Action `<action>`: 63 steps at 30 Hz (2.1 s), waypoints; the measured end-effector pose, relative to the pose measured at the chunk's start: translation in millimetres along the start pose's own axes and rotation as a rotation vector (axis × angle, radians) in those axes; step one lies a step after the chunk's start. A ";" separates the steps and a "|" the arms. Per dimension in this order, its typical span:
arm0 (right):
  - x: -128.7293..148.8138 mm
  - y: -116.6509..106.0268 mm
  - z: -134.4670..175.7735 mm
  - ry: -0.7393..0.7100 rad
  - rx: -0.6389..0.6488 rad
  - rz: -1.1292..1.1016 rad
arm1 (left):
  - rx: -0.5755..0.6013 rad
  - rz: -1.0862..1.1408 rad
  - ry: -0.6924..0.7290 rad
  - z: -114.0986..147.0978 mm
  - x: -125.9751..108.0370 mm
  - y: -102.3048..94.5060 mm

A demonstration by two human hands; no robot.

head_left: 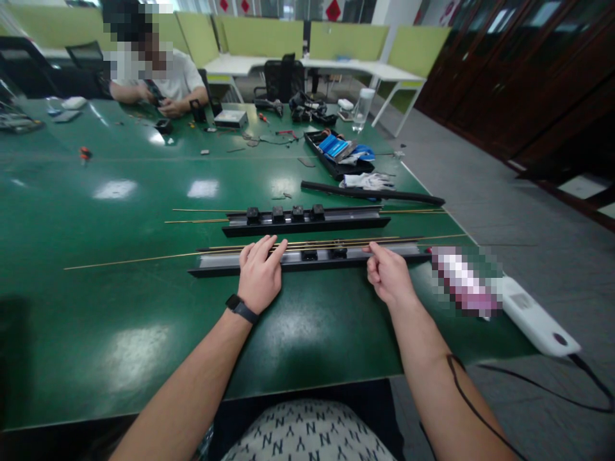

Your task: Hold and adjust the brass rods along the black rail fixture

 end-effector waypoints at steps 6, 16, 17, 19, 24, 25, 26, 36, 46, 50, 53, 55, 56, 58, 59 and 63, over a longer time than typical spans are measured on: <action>-2.0 10.2 2.4 -0.004 0.089 0.021 | 0.002 0.001 -0.008 0.1 0.6 0.4; -0.9 3.8 0.3 -0.009 0.033 -0.007 | -0.007 -0.021 0.010 0.3 -1.5 -1.3; -0.9 5.1 0.5 -0.012 0.044 -0.003 | -0.009 -0.023 0.009 0.3 -1.6 -1.5; -1.9 9.1 1.6 -0.007 0.078 0.009 | -0.008 -0.028 0.009 0.2 -1.8 -1.5; -2.2 13.4 3.5 0.010 0.098 0.035 | -0.002 -0.031 0.014 0.0 -2.0 -0.4; -1.9 12.2 3.2 0.011 0.085 0.031 | -0.006 -0.032 0.015 -0.1 -2.1 -0.5; -1.8 10.5 2.7 0.014 0.070 0.022 | -0.009 -0.032 0.017 -0.1 -2.3 -0.6; -2.7 12.7 3.2 -0.005 0.100 0.014 | -0.001 -0.035 0.011 0.6 -0.5 0.7; -1.9 6.6 0.9 -0.001 0.057 0.008 | -0.004 -0.019 0.006 0.0 -1.7 -0.6; -1.1 8.3 1.6 -0.015 0.073 0.013 | -0.005 -0.001 0.000 0.2 -0.7 -0.2; 0.0 6.2 1.2 -0.023 0.049 0.014 | -0.003 0.014 -0.003 0.3 0.1 0.1; 1.2 2.9 0.0 -0.027 0.024 0.012 | -0.001 0.018 0.000 0.4 0.3 0.2; 1.8 0.8 -0.8 -0.028 0.008 0.008 | 0.001 0.019 0.001 0.5 0.4 0.3; 3.0 -4.6 -2.7 -0.028 -0.033 -0.002 | 0.004 0.021 0.002 0.6 1.0 0.7; 3.4 -7.7 -3.5 -0.027 -0.059 -0.006 | 0.007 0.022 0.002 0.7 1.3 1.0; 3.2 -14.3 -5.4 -0.020 -0.126 -0.008 | 0.006 0.012 0.004 1.2 2.3 2.3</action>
Point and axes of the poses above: each hand's wrist, its own z-axis away from the middle knuckle, its own y-axis out of the palm, x = y × z, the point moved 8 cm from there along -z, towards the middle knuckle, and after that the axes turned 7 degrees about z, right-handed, at the moved point
